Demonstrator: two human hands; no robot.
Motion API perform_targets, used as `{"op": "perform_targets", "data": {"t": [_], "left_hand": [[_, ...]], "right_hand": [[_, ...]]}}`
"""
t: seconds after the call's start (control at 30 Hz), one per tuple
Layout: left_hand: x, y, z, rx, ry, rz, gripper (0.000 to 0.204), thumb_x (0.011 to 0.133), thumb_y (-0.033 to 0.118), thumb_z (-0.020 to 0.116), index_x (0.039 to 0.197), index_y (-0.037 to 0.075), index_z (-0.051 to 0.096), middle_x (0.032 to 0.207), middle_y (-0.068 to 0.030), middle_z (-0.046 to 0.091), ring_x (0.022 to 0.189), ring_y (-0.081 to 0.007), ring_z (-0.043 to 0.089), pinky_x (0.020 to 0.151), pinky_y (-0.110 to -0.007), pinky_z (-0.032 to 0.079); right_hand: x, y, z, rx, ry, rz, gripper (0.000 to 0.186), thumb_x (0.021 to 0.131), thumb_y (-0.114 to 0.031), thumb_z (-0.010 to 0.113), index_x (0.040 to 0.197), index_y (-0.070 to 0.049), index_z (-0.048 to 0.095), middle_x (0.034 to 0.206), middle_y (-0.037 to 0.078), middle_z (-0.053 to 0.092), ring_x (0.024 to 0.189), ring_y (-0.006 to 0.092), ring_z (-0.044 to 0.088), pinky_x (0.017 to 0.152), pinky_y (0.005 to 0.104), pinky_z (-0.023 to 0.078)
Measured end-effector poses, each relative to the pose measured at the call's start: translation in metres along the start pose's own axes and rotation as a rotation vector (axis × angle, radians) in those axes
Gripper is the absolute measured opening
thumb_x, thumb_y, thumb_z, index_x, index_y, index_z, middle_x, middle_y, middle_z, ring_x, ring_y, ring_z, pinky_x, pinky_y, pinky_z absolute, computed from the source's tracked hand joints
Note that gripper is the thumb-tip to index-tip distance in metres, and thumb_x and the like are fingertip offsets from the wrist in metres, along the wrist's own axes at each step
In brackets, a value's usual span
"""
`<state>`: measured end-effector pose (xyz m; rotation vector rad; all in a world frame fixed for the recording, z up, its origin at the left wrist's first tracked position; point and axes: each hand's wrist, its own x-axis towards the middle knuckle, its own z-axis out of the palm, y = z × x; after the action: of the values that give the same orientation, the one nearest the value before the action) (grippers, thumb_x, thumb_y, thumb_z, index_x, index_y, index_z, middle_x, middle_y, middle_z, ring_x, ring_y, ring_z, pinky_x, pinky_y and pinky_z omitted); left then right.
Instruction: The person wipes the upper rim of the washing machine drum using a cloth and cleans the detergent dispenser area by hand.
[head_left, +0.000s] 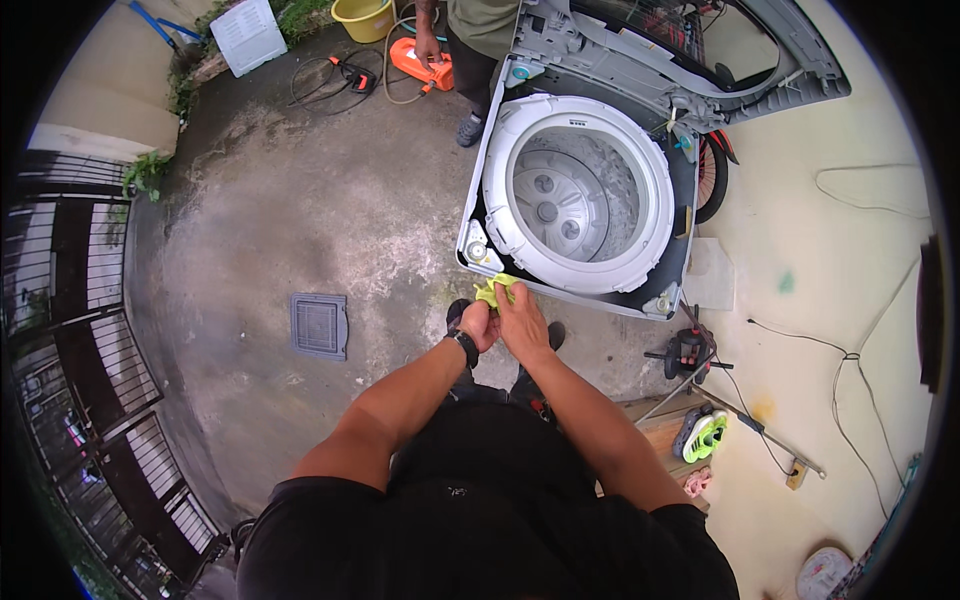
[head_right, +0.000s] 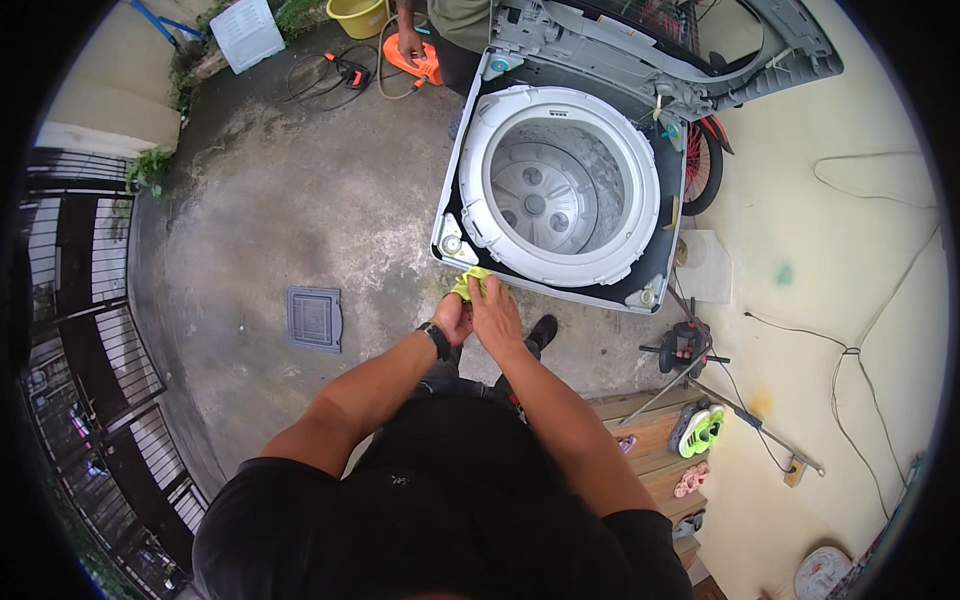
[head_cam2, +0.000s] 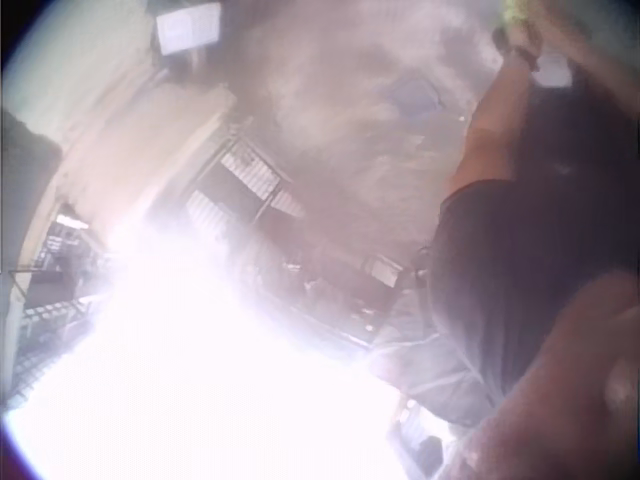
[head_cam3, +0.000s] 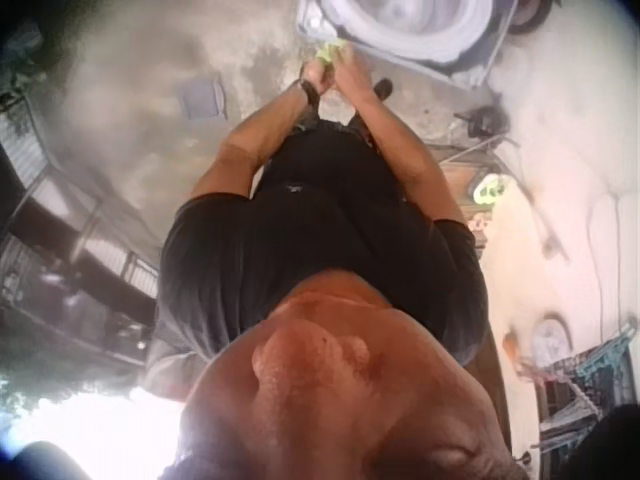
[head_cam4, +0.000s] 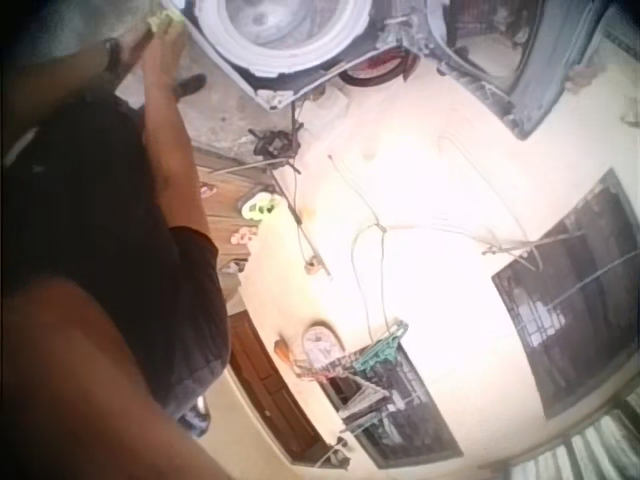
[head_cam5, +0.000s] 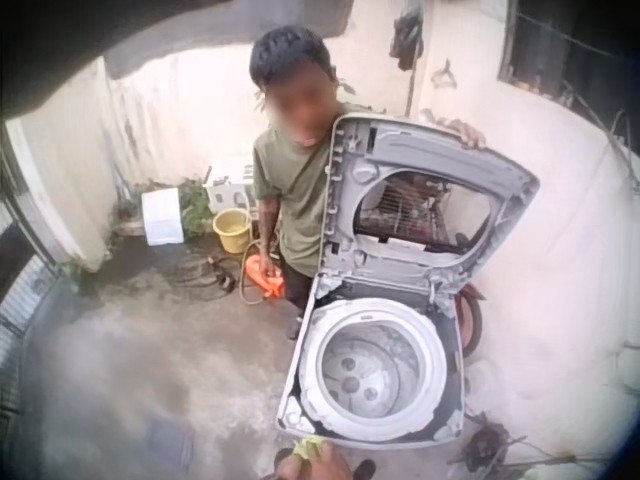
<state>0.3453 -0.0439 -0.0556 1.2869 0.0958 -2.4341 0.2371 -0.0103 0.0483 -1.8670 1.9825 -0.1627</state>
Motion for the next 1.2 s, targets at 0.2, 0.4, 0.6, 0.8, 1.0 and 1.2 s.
{"op": "perform_targets", "data": {"t": [0.2, 0.4, 0.6, 0.8, 1.0, 1.2], "left_hand": [[-0.011, -0.009, 0.007, 0.138, 0.006, -0.075, 0.031, 0.103, 0.02, 0.036, 0.122, 0.015, 0.06, 0.112, -0.0061, 0.069, 0.095, -0.0217, 0.068, 0.083, -0.042, 0.055], [-0.011, 0.009, -0.004, 0.084, -0.018, -0.01, 0.029, 0.103, 0.024, 0.039, 0.12, 0.016, 0.061, 0.11, -0.0041, 0.067, 0.095, -0.0194, 0.066, 0.084, -0.04, 0.054], [-0.008, -0.007, 0.018, 0.234, 0.032, -0.075, 0.03, 0.101, 0.018, 0.039, 0.125, 0.013, 0.056, 0.118, -0.0067, 0.062, 0.1, -0.0234, 0.063, 0.085, -0.043, 0.054], [-0.014, -0.007, 0.001, 0.166, -0.015, -0.045, 0.028, 0.103, 0.021, 0.04, 0.122, 0.013, 0.059, 0.115, -0.006, 0.065, 0.1, -0.022, 0.064, 0.086, -0.043, 0.053], [-0.029, 0.018, -0.005, 0.23, 0.02, -0.039, 0.031, 0.105, 0.028, 0.039, 0.125, 0.014, 0.058, 0.116, -0.0059, 0.065, 0.101, -0.0207, 0.064, 0.088, -0.043, 0.053], [-0.022, -0.015, 0.03, 0.311, -0.054, -0.116, 0.028, 0.103, 0.025, 0.045, 0.125, 0.012, 0.056, 0.12, -0.0064, 0.059, 0.106, -0.0217, 0.059, 0.094, -0.044, 0.052]], "right_hand": [[-0.005, 0.002, -0.007, 0.04, -0.006, 0.093, 0.051, 0.089, -0.009, 0.06, 0.139, -0.004, 0.052, 0.122, 0.016, 0.049, 0.113, 0.036, 0.059, 0.09, 0.0445, 0.053], [0.005, -0.004, 0.005, 0.005, 0.004, 0.041, 0.056, 0.084, -0.007, 0.063, 0.138, -0.001, 0.051, 0.123, 0.015, 0.05, 0.114, 0.0354, 0.059, 0.092, 0.045, 0.053], [-0.014, 0.006, -0.016, -0.005, -0.019, 0.095, 0.055, 0.085, -0.005, 0.061, 0.138, -0.002, 0.05, 0.127, 0.013, 0.051, 0.111, 0.0345, 0.062, 0.092, 0.0436, 0.054], [-0.012, 0.011, 0.008, 0.007, 0.074, 0.042, 0.045, 0.088, -0.009, 0.058, 0.132, 0.0, 0.055, 0.119, 0.014, 0.055, 0.102, 0.0325, 0.066, 0.085, 0.0438, 0.056], [-0.005, 0.0, 0.011, -0.039, 0.121, 0.087, 0.045, 0.088, -0.011, 0.058, 0.133, -0.002, 0.054, 0.117, 0.011, 0.056, 0.093, 0.0303, 0.068, 0.078, 0.0434, 0.057], [-0.048, 0.048, 0.003, -0.043, 0.148, 0.145, 0.051, 0.087, -0.01, 0.06, 0.137, -0.006, 0.051, 0.121, 0.011, 0.055, 0.095, 0.0316, 0.068, 0.079, 0.0432, 0.056]]}}
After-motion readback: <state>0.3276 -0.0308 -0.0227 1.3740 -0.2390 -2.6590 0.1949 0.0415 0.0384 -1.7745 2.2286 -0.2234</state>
